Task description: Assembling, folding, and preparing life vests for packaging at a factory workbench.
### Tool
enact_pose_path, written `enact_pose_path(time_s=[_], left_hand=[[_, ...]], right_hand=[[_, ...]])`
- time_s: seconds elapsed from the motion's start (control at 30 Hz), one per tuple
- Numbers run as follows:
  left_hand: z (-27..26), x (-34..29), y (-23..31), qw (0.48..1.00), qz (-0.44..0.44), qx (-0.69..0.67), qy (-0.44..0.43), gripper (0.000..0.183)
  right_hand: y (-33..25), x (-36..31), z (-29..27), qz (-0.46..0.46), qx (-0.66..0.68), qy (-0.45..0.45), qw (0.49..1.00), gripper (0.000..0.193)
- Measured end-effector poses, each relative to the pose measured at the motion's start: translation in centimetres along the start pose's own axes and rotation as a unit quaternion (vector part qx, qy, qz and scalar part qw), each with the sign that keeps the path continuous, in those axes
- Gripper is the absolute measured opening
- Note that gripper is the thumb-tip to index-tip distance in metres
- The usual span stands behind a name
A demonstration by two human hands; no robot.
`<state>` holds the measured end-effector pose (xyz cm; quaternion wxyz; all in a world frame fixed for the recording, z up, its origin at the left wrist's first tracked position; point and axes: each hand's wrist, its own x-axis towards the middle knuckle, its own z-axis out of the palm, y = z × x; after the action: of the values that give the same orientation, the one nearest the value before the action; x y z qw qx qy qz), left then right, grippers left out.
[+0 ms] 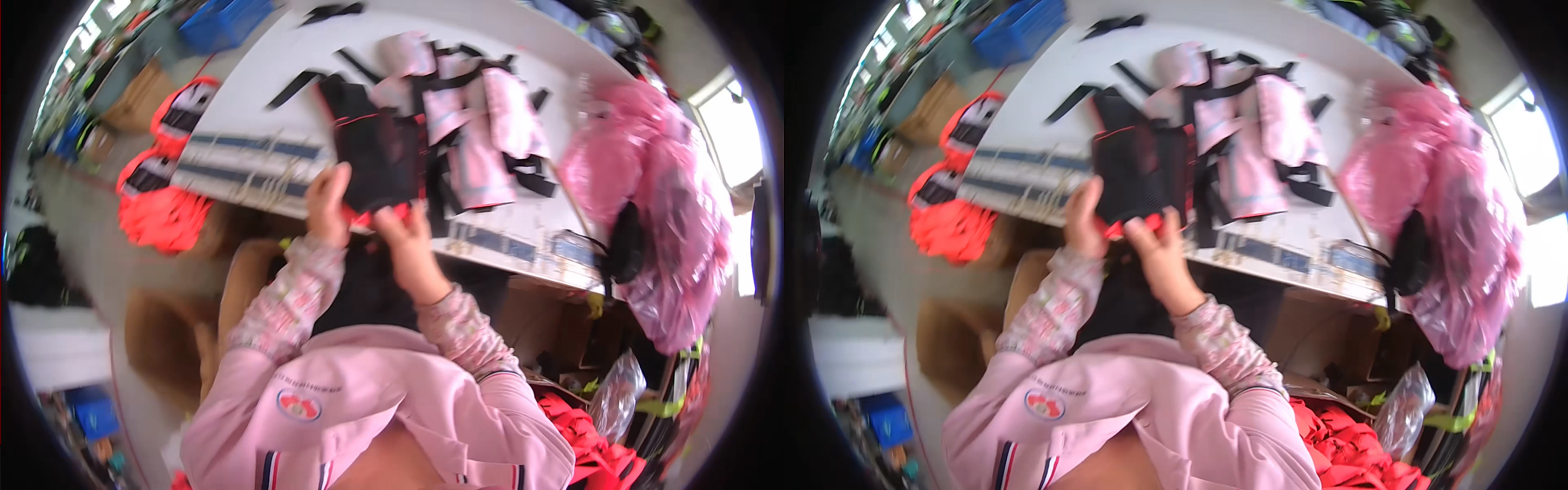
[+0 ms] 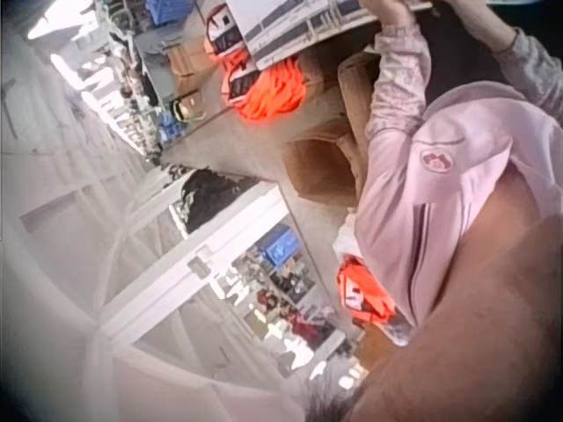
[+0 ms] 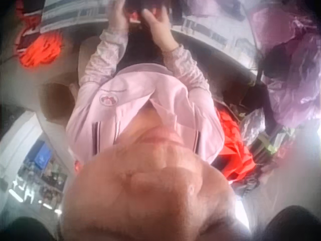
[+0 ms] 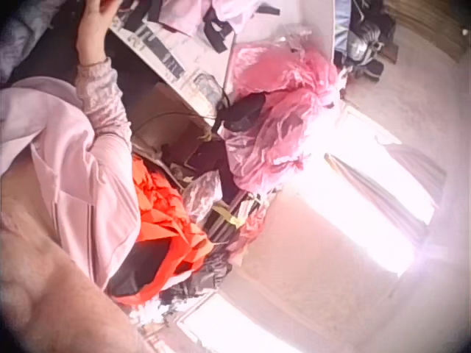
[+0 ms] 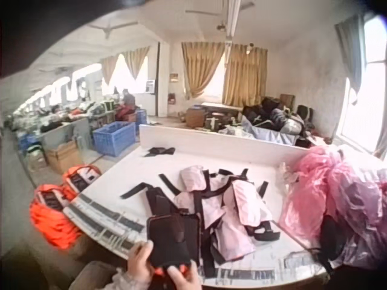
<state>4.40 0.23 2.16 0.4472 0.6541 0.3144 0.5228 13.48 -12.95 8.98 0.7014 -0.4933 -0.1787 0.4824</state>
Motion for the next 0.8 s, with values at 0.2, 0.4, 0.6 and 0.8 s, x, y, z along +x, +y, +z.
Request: enact_pose_path(time_s=[0.2,0.4,0.6,0.8], left_hand=[[-1.5,2.0,5.5,0.967,0.189,0.146,-0.089,0.017],[-1.2,-0.3,3.1,0.962,-0.105,-0.030,-0.250,0.027],[-0.1,0.2,2.9,0.947,-0.163,-0.107,-0.255,0.037],[-1.7,4.3,2.3,0.972,0.111,0.204,-0.035,0.029]], right_hand=[[2.8,1.3,-1.5,-0.250,-0.341,0.027,0.906,0.057],[2.6,0.4,-1.5,-0.301,-0.408,0.003,0.862,0.055],[2.0,0.7,-1.9,-0.298,-0.460,-0.026,0.836,0.050],[2.5,3.3,0.1,-0.370,-0.529,-0.043,0.762,0.042]])
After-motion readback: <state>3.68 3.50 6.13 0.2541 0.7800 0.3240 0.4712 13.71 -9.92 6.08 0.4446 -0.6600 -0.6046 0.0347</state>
